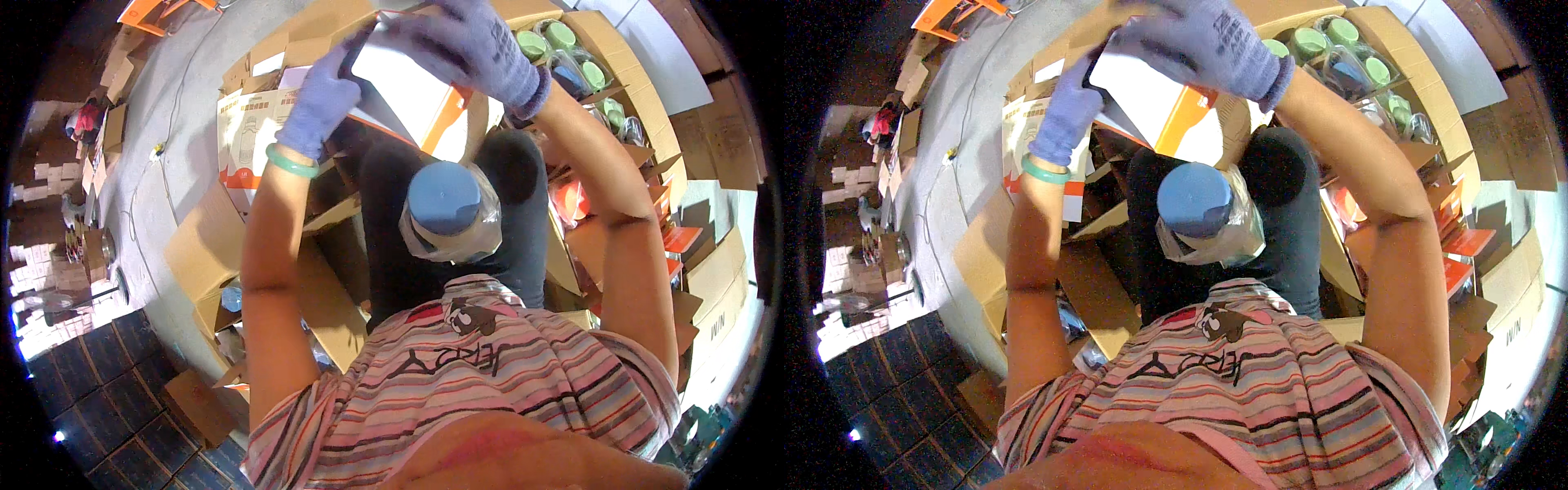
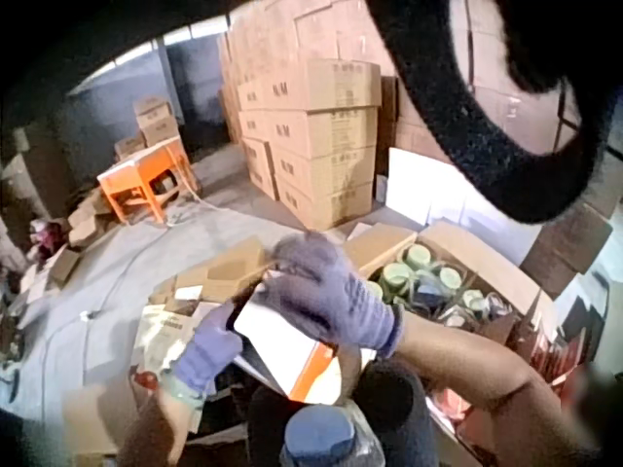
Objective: The person assembles and packs water bottles into cardboard boxes. They take a clear water bottle, place a green lid on it, screw the lid tight, and then place the bottle into a sectioned cardboard box. They also handle and fold cardboard box inserts and manuals during the process.
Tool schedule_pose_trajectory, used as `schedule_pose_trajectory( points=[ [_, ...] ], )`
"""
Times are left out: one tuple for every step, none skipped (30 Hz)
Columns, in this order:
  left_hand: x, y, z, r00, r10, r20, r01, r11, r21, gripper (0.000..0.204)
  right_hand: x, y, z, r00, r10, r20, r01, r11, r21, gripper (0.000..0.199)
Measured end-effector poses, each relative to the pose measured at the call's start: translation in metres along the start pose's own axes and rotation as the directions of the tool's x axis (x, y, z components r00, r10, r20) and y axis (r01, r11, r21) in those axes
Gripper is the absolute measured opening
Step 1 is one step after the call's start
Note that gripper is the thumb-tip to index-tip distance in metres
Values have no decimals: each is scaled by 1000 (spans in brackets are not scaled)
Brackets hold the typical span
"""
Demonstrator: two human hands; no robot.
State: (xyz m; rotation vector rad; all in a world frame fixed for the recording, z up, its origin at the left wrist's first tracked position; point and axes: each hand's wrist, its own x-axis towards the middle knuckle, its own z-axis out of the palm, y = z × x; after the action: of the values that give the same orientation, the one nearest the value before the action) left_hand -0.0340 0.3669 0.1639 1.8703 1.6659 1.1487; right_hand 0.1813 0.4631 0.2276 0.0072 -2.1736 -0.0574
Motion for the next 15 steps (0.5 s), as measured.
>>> schedule_pose_trajectory(
  points=[
    [-2, 13, -9, 997, -66, 29, 70, 981, -179, 57, -2, -1, -2, 993, -55, 102, 44, 993, 106, 23],
    [-4, 0, -8, 996, -85, 3, 82, 947, -311, 57, -3, 0, -4, 973, -112, 200, 68, 974, 216, 20],
    [-7, -8, -10, 998, 4, 64, 10, 975, -222, 51, -6, 7, -1, 949, -119, 293, 34, 960, 279, 18],
    [-10, -14, -10, 995, 40, 91, -27, 990, -137, 45, -9, 11, 1, 915, -130, 382, -7, 941, 337, 17],
    [-12, -21, -11, 990, 75, 120, -69, 996, -52, 39, -12, 15, 3, 877, -89, 472, -74, 946, 317, 16],
    [-11, -17, -10, 991, 69, 111, -72, 997, 26, 31, -14, 18, 4, 858, -87, 505, -62, 960, 272, 15],
    [-9, -13, -9, 993, 63, 101, -74, 992, 105, 24, -16, 21, 5, 839, -84, 538, -48, 973, 227, 15],
    [-8, -8, -8, 993, 23, 115, -39, 990, 138, 24, -19, 23, 6, 818, -79, 570, -33, 983, 182, 14],
    [-7, -2, -7, 992, -19, 121, -3, 984, 176, 24, -13, 18, 0, 770, -17, 638, -50, 995, 88, 14],
    [-7, 2, -7, 990, -60, 125, 32, 976, 214, 24, -14, 17, 0, 756, 13, 655, -82, 994, 75, 14],
    [-6, 4, -5, 992, -42, 120, 10, 968, 252, 24, -16, 16, -1, 741, 43, 670, -112, 992, 61, 15],
    [-4, 6, -3, 993, -22, 117, -13, 957, 291, 24, -15, 15, -3, 725, 73, 684, -143, 989, 46, 15],
    [-3, 9, -3, 994, -2, 113, -36, 944, 329, 24, -12, 14, -7, 715, 44, 697, -111, 992, 52, 17],
    [-4, 12, -3, 993, -34, 109, -1, 950, 313, 25, -9, 13, -11, 704, 13, 710, -79, 995, 60, 19],
    [-3, 15, -4, 992, -64, 104, 31, 954, 297, 26, -6, 13, -15, 692, -16, 722, -46, 997, 66, 21]
  ],
)
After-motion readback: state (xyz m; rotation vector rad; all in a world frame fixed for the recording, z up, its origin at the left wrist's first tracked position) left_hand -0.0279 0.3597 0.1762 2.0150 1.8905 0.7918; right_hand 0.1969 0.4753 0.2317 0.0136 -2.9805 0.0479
